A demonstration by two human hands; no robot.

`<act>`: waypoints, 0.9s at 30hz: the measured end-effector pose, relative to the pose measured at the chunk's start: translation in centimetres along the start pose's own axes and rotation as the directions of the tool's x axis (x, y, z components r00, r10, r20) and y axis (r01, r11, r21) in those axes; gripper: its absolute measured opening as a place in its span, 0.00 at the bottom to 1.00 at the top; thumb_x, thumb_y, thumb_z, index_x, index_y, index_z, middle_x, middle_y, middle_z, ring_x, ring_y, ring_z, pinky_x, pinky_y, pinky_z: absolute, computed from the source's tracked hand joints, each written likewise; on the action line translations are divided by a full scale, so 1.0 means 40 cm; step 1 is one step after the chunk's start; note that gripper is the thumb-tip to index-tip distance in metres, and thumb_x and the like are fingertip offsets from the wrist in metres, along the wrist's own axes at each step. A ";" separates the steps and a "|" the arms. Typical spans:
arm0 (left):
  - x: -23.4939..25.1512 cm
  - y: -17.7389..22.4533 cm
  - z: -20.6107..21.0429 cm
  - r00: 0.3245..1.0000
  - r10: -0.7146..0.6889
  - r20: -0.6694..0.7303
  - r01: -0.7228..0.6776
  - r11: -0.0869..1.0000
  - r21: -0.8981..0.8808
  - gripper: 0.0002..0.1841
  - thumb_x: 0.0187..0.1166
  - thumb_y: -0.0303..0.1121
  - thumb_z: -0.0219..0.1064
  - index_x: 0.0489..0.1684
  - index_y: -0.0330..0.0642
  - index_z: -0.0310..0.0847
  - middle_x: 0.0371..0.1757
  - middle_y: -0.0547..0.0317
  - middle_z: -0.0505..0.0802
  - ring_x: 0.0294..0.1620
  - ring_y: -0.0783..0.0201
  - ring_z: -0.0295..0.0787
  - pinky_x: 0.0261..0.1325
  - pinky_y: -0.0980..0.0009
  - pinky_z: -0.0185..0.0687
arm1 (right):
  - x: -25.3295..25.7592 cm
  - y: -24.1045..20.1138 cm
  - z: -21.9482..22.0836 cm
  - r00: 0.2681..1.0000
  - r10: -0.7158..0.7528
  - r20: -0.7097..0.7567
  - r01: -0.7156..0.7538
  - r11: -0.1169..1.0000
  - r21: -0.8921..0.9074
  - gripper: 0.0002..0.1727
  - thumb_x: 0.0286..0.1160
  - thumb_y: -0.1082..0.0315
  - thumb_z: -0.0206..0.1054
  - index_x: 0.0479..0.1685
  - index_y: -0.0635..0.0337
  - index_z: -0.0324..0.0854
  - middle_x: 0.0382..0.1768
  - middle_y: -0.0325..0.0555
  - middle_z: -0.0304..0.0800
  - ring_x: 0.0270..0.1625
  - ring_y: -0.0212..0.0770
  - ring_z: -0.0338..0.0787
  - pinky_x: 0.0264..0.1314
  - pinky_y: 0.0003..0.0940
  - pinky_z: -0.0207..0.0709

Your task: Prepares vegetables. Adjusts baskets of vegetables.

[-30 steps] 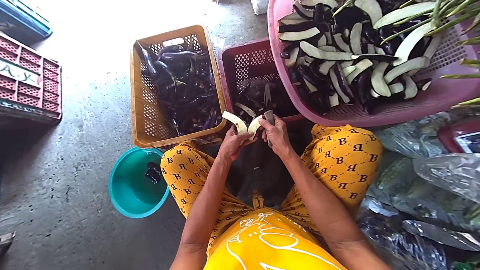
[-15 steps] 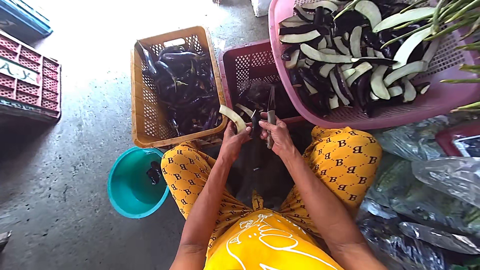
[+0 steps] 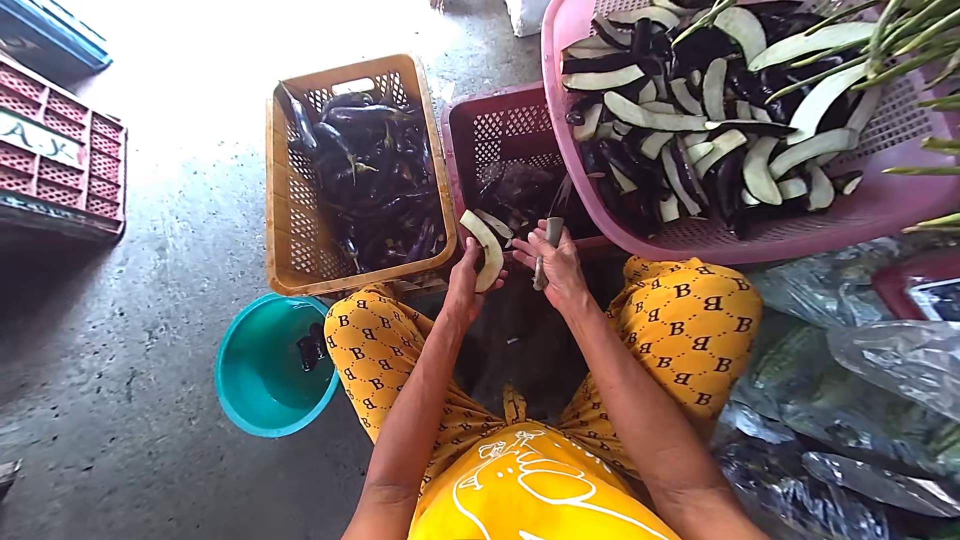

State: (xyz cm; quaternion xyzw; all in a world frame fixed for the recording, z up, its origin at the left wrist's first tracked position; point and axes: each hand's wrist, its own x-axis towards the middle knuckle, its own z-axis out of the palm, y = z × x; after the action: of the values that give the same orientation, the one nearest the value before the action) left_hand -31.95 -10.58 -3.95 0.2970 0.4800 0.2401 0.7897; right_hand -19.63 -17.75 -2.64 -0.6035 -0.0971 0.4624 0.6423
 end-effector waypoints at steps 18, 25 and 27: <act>0.144 0.200 0.082 0.946 0.110 0.306 -0.325 0.329 0.887 0.32 0.93 0.50 0.52 0.87 0.36 0.66 0.75 0.31 0.82 0.79 0.36 0.77 0.82 0.36 0.65 | -0.012 0.011 0.016 0.997 -0.057 -0.056 0.039 0.956 -0.290 0.20 0.84 0.74 0.64 0.71 0.68 0.69 0.40 0.48 0.82 0.24 0.31 0.81 0.27 0.24 0.80; 0.301 0.497 -0.230 0.932 0.323 0.164 -0.181 0.023 0.983 0.19 0.86 0.42 0.64 0.61 0.34 0.86 0.59 0.33 0.90 0.66 0.34 0.85 0.69 0.29 0.71 | -0.021 -0.004 0.030 0.994 -0.056 -0.092 0.031 0.966 -0.256 0.15 0.80 0.76 0.67 0.61 0.69 0.73 0.29 0.41 0.85 0.16 0.24 0.78 0.20 0.17 0.76; 0.386 0.448 -0.396 0.969 0.245 0.043 -0.035 -0.037 0.999 0.19 0.84 0.37 0.65 0.62 0.30 0.85 0.60 0.25 0.89 0.66 0.25 0.83 0.65 0.22 0.70 | -0.027 -0.001 0.036 0.995 -0.056 -0.077 0.033 0.960 -0.277 0.12 0.81 0.75 0.66 0.59 0.69 0.74 0.27 0.38 0.82 0.16 0.24 0.78 0.20 0.16 0.77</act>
State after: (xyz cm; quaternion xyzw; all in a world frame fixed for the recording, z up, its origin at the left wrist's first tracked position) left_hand -41.35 16.16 -6.66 0.7989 0.5304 -0.0746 0.2737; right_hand -21.17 -17.52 -1.79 -0.7036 -0.1470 0.4041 0.5657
